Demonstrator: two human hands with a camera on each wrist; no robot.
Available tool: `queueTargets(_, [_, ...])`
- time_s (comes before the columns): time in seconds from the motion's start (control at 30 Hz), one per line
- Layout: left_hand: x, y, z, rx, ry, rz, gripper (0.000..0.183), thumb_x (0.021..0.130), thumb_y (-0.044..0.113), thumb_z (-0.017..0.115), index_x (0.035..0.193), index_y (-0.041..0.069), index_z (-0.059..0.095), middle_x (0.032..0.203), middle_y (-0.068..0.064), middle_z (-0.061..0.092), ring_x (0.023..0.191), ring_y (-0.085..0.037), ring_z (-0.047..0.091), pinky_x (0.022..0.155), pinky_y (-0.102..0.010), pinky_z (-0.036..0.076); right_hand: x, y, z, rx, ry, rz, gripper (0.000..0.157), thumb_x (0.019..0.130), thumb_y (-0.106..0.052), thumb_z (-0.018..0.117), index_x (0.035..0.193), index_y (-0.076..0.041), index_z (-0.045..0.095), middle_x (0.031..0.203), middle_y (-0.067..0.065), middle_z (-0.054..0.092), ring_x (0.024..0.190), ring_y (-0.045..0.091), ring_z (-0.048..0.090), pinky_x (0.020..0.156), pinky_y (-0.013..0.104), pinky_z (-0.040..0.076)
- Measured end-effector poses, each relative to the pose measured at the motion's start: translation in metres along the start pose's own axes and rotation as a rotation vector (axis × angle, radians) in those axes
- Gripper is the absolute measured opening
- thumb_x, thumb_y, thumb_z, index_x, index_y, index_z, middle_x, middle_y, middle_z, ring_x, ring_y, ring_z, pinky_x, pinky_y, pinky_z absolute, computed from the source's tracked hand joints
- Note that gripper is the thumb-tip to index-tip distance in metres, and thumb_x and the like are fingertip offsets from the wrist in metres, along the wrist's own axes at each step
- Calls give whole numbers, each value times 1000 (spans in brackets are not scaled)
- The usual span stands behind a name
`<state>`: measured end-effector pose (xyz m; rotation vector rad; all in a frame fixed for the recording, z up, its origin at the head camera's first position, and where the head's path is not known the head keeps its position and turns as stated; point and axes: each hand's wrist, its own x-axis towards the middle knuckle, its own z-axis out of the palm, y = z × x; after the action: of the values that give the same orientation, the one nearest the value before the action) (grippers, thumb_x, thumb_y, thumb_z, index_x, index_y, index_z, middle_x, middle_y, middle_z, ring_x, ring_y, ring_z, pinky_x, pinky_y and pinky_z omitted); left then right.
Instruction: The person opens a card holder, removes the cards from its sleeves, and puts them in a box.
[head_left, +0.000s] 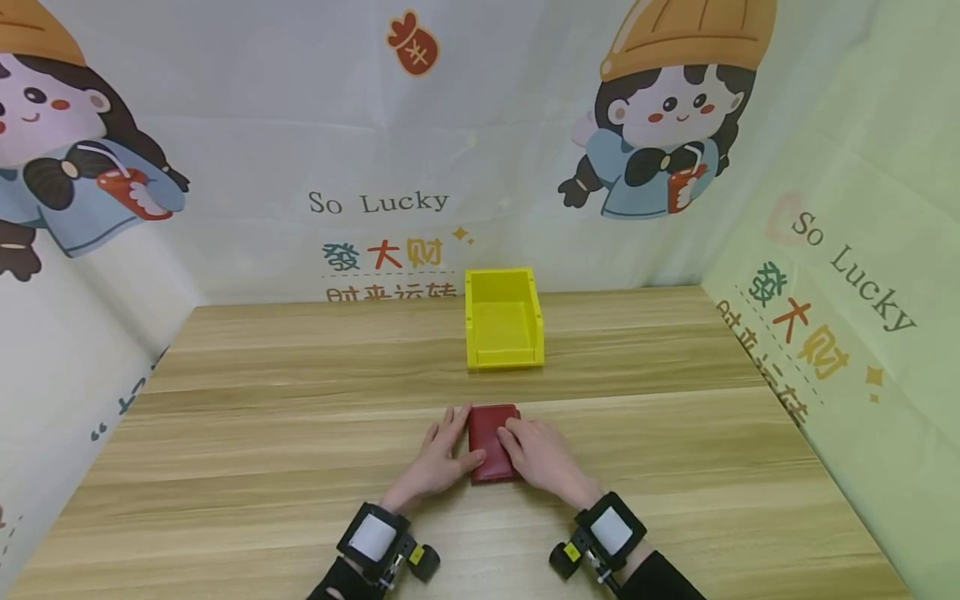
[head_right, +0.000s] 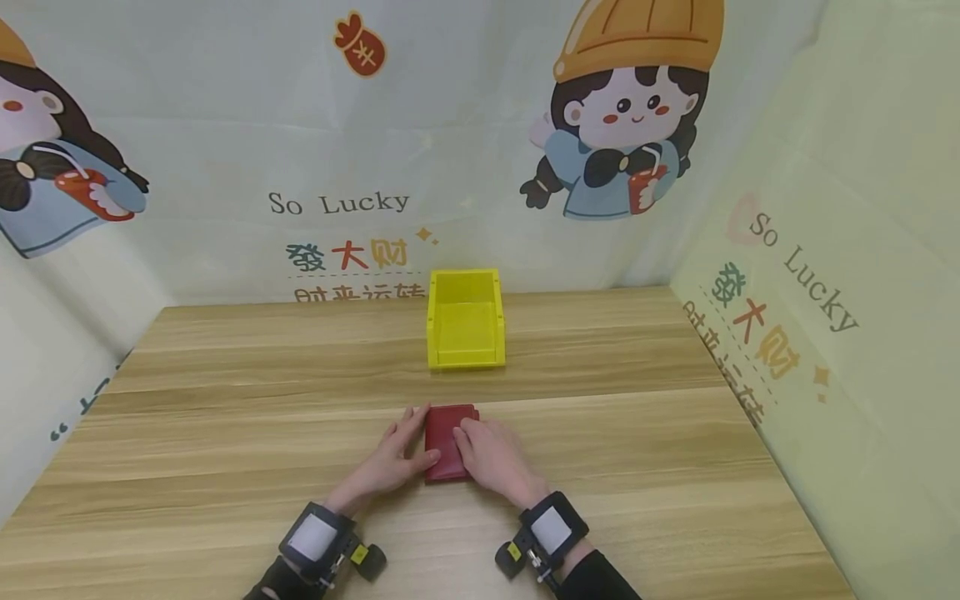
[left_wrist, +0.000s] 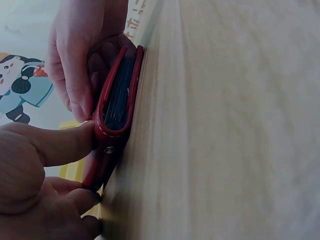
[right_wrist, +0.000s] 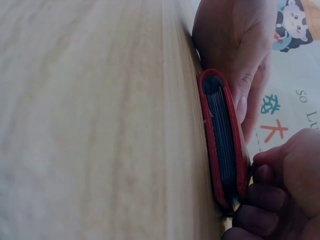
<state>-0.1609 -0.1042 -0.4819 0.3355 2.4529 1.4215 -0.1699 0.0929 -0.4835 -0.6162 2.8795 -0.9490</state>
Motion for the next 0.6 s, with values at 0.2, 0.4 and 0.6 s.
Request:
queueTargets(0.2, [-1, 2, -1, -3, -3, 12, 79, 99, 10, 69, 162, -8, 25, 167, -36, 23, 161, -51, 7, 129, -63, 0, -1, 1, 1, 11, 16, -6, 31, 109, -15, 52, 79, -12, 55, 65, -5, 40, 59, 10, 38, 57, 22, 27])
queueTargets(0.4, [-1, 3, -1, -1, 3, 19, 79, 99, 10, 69, 161, -9, 26, 166, -36, 25, 161, -51, 8, 129, -63, 0, -3, 2, 0, 36, 19, -2, 31, 110, -17, 51, 79, -12, 55, 66, -6, 39, 60, 10, 38, 59, 22, 27])
queueTargets(0.6, [-1, 0, 0, 5, 0, 8, 78, 99, 10, 69, 162, -8, 26, 167, -36, 24, 161, -51, 8, 129, -63, 0, -3, 5, 0, 99, 39, -13, 31, 110, -14, 51, 79, -10, 54, 67, -6, 37, 61, 8, 36, 60, 22, 27])
